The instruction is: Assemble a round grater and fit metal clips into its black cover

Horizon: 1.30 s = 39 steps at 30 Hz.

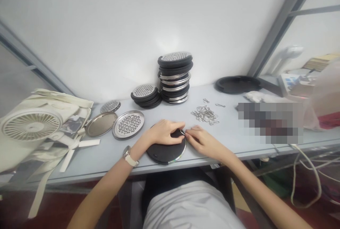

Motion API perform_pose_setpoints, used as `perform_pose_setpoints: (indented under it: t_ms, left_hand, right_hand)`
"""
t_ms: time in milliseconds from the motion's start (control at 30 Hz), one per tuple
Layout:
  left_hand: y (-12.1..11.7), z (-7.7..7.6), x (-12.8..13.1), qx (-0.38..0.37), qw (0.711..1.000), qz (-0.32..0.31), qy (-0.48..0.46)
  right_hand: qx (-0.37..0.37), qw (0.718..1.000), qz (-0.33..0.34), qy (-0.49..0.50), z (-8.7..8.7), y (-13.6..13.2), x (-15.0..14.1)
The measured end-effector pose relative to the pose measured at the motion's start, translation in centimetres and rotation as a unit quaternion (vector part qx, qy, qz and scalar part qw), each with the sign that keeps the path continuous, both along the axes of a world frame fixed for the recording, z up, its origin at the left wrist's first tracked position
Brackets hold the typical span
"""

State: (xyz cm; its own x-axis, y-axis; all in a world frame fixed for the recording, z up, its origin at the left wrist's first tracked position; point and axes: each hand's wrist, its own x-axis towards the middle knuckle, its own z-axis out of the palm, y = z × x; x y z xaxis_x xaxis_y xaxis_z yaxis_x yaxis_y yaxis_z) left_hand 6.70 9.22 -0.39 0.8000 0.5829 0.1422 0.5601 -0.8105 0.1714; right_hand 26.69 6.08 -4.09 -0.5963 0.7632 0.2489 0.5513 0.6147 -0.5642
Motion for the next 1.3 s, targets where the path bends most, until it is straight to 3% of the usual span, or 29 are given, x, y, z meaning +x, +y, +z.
perform_pose_setpoints:
  t_ms: [1300]
  left_hand:
    - [-0.01,-0.01,-0.07,0.006,1.000,-0.003,0.008]
  right_hand:
    - [-0.012,1.000,-0.011,0.004,-0.34,0.25,0.16]
